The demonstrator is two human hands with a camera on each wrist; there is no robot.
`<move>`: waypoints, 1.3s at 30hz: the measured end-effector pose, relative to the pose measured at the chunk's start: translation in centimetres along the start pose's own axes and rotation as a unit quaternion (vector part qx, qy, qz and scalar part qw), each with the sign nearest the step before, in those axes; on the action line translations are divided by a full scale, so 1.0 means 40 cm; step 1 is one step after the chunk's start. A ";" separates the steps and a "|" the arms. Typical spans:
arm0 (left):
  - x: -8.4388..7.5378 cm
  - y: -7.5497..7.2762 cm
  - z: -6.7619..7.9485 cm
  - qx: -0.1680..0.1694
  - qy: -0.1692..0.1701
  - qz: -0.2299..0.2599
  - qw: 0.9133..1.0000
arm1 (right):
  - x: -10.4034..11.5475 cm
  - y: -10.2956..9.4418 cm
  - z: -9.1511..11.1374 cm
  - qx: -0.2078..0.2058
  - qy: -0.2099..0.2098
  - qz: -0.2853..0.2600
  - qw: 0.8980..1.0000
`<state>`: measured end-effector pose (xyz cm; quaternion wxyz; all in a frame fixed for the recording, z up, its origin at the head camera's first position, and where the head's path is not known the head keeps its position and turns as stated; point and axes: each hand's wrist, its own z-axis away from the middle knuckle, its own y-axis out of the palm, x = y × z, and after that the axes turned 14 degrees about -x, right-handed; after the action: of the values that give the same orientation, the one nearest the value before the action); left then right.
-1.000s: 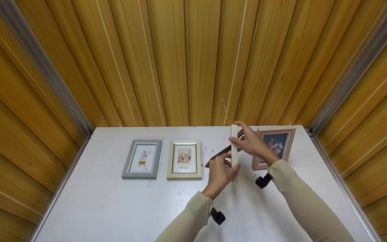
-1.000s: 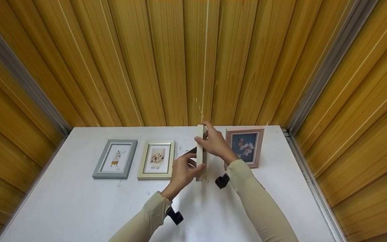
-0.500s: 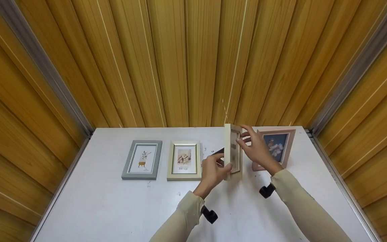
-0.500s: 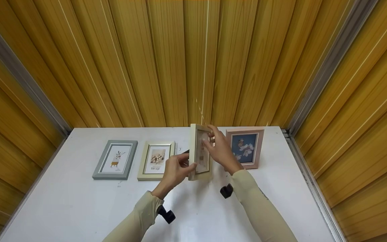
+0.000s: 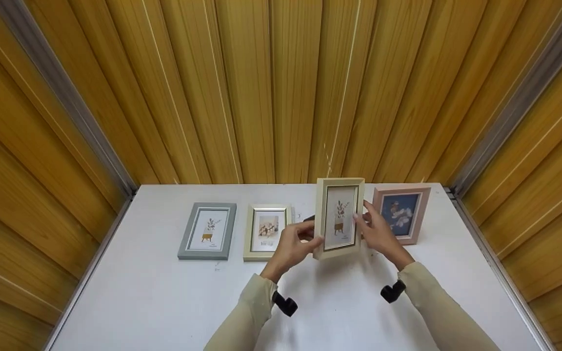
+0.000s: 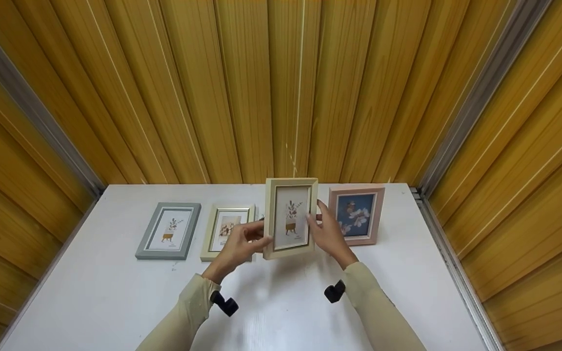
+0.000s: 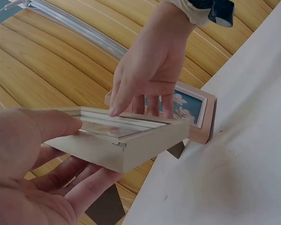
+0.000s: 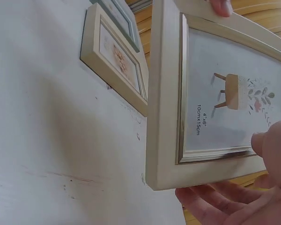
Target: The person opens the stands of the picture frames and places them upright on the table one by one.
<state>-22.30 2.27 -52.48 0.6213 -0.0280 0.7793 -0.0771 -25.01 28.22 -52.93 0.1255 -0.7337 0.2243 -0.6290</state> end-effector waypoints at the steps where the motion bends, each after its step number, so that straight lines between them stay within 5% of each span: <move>1: 0.005 -0.003 -0.001 0.005 0.000 0.002 1.000 | -0.003 -0.001 0.001 -0.003 0.002 -0.011 1.000; 16: 0.061 -0.006 -0.004 0.015 0.022 -0.022 0.999 | -0.026 0.011 0.017 -0.037 0.009 0.007 0.999; 19: 0.060 0.001 -0.005 -0.014 0.023 -0.046 0.999 | -0.027 0.016 0.016 -0.051 -0.002 0.001 0.999; 27: 0.063 0.054 -0.006 -0.168 0.032 -0.074 0.982 | -0.019 0.026 0.016 -0.052 0.012 -0.020 0.998; 39: 0.073 0.104 -0.025 -0.230 0.029 -0.144 0.962 | -0.005 0.047 0.010 -0.066 0.036 -0.001 0.997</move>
<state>-23.71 6.07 -55.72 0.5575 -0.2801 0.7814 0.0147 -24.97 26.63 -54.07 0.0684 -0.7175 0.2692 -0.6388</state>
